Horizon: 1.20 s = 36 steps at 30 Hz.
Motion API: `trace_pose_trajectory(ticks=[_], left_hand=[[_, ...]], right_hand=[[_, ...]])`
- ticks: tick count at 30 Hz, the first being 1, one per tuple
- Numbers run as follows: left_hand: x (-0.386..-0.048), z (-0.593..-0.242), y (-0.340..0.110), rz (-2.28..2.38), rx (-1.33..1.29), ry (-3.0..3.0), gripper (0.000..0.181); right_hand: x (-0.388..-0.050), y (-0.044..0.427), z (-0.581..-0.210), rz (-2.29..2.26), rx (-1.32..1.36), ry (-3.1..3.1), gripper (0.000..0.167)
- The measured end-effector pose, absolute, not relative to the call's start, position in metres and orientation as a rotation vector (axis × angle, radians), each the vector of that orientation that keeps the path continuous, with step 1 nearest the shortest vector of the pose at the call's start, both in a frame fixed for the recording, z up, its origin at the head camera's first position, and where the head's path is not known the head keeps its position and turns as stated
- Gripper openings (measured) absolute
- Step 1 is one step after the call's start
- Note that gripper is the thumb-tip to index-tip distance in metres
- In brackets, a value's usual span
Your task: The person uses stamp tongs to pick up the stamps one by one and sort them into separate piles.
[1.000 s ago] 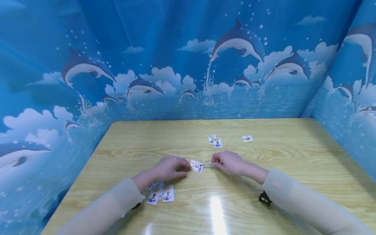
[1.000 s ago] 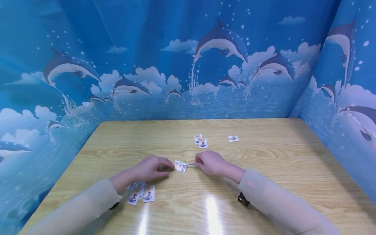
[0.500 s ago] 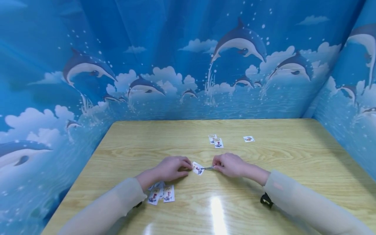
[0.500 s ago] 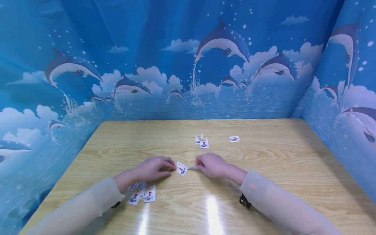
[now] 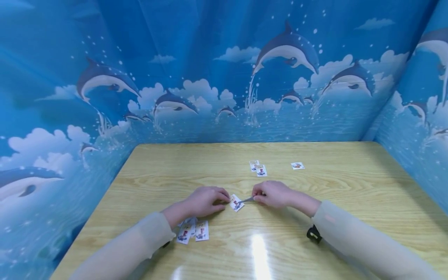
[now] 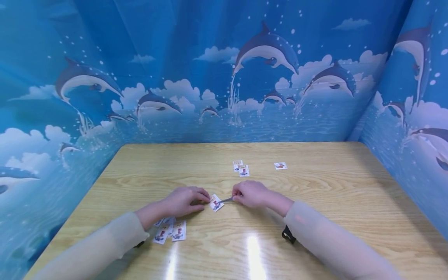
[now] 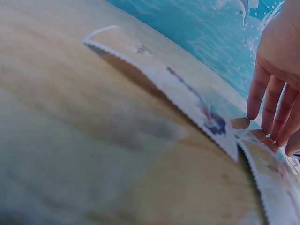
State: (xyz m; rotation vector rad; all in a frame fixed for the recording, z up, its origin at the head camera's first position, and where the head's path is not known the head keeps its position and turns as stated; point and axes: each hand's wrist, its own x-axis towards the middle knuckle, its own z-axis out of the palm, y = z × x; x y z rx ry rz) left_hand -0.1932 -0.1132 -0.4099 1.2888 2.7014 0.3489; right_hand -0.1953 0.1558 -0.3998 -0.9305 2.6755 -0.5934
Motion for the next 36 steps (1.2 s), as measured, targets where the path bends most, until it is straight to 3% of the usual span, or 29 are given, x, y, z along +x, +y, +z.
trace_pose_trajectory(ticks=[10, 28, 36], left_hand=[[-0.195, -0.411, -0.111, 0.371, 1.249, 2.692, 0.026], [-0.198, -0.412, -0.105, 0.408, 1.184, 2.730, 0.022], [-0.197, -0.413, -0.102, 0.398, 1.158, 2.752, 0.022]], right_hand=[[-0.209, 0.150, -0.403, -0.581, -0.951, 2.670, 0.008], [-0.198, 0.148, -0.406, -0.588, -1.050, 2.686, 0.007], [-0.195, 0.146, -0.405, -0.596, -0.965, 2.697, 0.005]])
